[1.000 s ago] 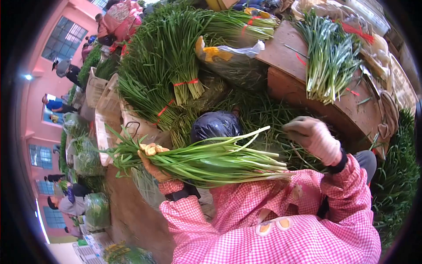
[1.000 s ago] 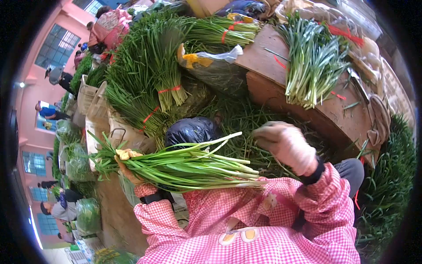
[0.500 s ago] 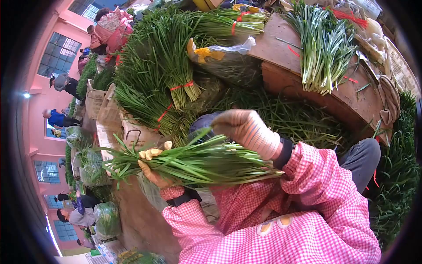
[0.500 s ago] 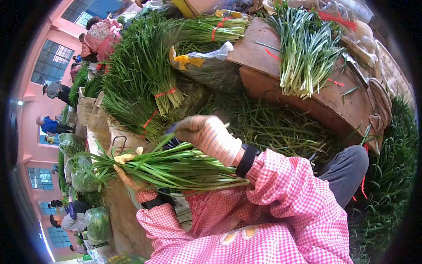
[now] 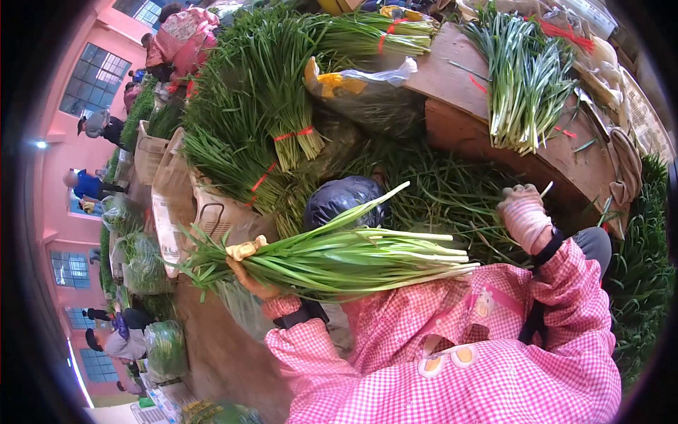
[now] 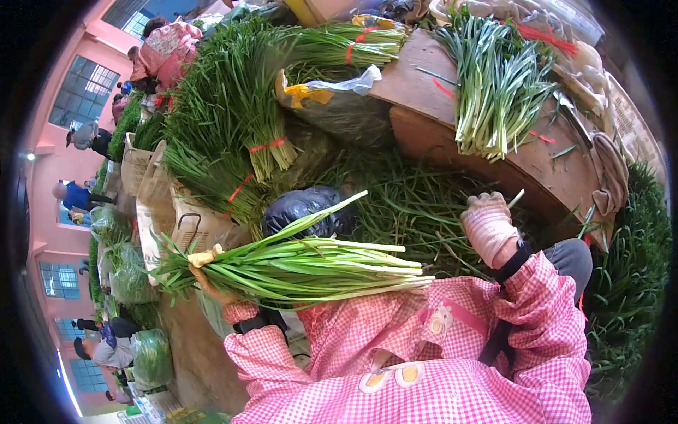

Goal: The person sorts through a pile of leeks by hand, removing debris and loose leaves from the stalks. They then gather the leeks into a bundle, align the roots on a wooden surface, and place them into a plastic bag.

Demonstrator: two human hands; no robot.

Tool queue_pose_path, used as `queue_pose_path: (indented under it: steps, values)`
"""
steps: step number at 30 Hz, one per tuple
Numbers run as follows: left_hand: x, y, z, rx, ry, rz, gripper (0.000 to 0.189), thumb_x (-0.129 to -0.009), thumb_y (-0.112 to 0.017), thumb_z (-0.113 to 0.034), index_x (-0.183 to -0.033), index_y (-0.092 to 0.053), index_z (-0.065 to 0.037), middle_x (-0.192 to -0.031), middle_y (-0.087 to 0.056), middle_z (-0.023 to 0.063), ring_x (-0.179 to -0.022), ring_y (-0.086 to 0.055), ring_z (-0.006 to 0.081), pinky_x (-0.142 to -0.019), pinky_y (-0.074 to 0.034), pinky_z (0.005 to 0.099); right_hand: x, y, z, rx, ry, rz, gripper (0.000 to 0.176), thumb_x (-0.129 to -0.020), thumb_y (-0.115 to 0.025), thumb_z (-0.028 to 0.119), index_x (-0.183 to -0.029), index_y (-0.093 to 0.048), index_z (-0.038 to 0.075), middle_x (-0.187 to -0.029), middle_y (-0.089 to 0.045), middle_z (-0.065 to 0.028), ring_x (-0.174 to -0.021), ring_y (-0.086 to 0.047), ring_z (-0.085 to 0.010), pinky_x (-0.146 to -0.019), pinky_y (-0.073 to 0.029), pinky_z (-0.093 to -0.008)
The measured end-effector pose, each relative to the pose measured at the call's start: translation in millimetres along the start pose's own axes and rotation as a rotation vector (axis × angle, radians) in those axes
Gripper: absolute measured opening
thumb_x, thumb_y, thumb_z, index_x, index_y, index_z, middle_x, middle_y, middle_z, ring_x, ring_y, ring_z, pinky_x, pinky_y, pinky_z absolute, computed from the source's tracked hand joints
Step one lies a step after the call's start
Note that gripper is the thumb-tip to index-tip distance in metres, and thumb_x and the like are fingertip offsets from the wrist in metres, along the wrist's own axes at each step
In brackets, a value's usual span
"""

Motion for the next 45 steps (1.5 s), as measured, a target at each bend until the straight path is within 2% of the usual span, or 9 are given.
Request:
queue_pose_path:
  steps: [2,10,18,23,27,28,34,38,45]
  values:
    - [0,-2,0,-0.029,-0.036,-0.011,0.018,-0.097,-0.045,-0.026,-0.083,-0.042,-0.015,-0.078,-0.052,-0.0053,-0.078,-0.055,0.0111,-0.081,-0.038,0.0354,14,36,6,-0.27,-0.033,-0.583,0.009,-0.073,-0.062,0.019,-0.08,-0.066,0.014,-0.081,-0.061,-0.0066,-0.074,-0.062,-0.0276,-0.063,-0.049,-0.0409]
    - [0,-47,-16,-0.159,-0.242,0.157,0.016,-0.096,-0.046,-0.025,-0.083,-0.041,-0.017,-0.076,-0.05,-0.0062,-0.073,-0.048,0.0064,-0.077,-0.041,0.0315,-16,133,122,-1.128,0.323,-0.681,0.018,-0.077,-0.066,0.024,-0.085,-0.066,0.007,-0.078,-0.062,-0.0136,-0.075,-0.061,-0.0308,-0.067,-0.049,-0.0367]
    - [-9,-65,-3,0.429,0.043,0.376,0.007,-0.091,-0.056,-0.02,-0.088,-0.051,-0.017,-0.081,-0.053,-0.0077,-0.087,-0.056,0.0102,-0.103,-0.027,0.0479,-14,154,91,-2.711,0.46,0.013,0.021,-0.082,-0.063,0.021,-0.085,-0.062,0.0,-0.077,-0.062,-0.0063,-0.068,-0.056,-0.013,-0.063,-0.045,-0.0271]
    - [6,-67,-1,0.211,0.08,0.294,0.014,-0.09,-0.057,-0.024,-0.09,-0.047,-0.014,-0.086,-0.054,-0.0031,-0.096,-0.057,0.0213,-0.1,-0.028,0.0542,10,108,32,-2.388,0.714,0.058,0.02,-0.083,-0.062,0.019,-0.082,-0.062,-0.001,-0.075,-0.063,-0.0081,-0.06,-0.058,-0.0158,-0.053,-0.045,-0.0243]
    - [11,-54,1,0.166,0.099,0.381,0.016,-0.089,-0.057,-0.025,-0.096,-0.047,-0.015,-0.097,-0.05,0.0,-0.106,-0.052,0.0231,-0.103,-0.03,0.0581,-26,55,45,-0.622,0.245,-0.397,0.028,-0.079,-0.061,0.032,-0.095,-0.067,0.009,-0.087,-0.066,-0.0116,-0.077,-0.063,-0.027,-0.071,-0.05,-0.0397]
    - [14,-52,0,0.192,0.105,0.407,0.016,-0.089,-0.058,-0.026,-0.096,-0.049,-0.015,-0.103,-0.053,0.0007,-0.108,-0.052,0.0242,-0.102,-0.03,0.0587,-19,74,49,-1.186,0.375,-0.526,0.03,-0.08,-0.061,0.033,-0.097,-0.066,0.009,-0.09,-0.065,-0.0108,-0.083,-0.063,-0.0285,-0.075,-0.049,-0.0405]
    - [18,-23,-7,-0.106,0.28,0.384,0.031,-0.088,-0.058,-0.035,-0.115,-0.057,-0.021,-0.133,-0.047,0.0073,-0.12,-0.045,0.0264,-0.102,-0.035,0.0545,-43,123,96,-1.732,0.598,-0.169,0.028,-0.072,-0.067,0.021,-0.096,-0.067,0.008,-0.083,-0.064,-0.015,-0.076,-0.062,-0.0294,-0.069,-0.05,-0.0357]
    - [23,-18,-12,0.115,0.233,0.3,0.019,-0.091,-0.054,-0.03,-0.1,-0.051,-0.014,-0.138,-0.041,0.012,-0.115,-0.049,0.0292,-0.096,-0.043,0.051,-64,170,57,-0.995,0.462,-0.97,0.021,-0.07,-0.066,0.02,-0.088,-0.068,0.01,-0.079,-0.063,-0.0117,-0.073,-0.062,-0.0288,-0.065,-0.049,-0.0368]
    - [25,-20,-3,0.129,0.197,0.3,0.018,-0.092,-0.052,-0.027,-0.103,-0.055,-0.013,-0.128,-0.048,0.0058,-0.112,-0.047,0.0237,-0.094,-0.044,0.0501,-71,110,55,-0.924,0.274,-0.673,0.02,-0.075,-0.064,0.03,-0.089,-0.069,0.017,-0.082,-0.065,-0.0057,-0.08,-0.062,-0.0254,-0.074,-0.047,-0.0373]
Point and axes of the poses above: each hand's wrist, its own x-axis away from the middle knuckle, its own y-axis out of the back of the hand, z = x × y, the point moved 7 cm from there along -x, towards the middle knuckle
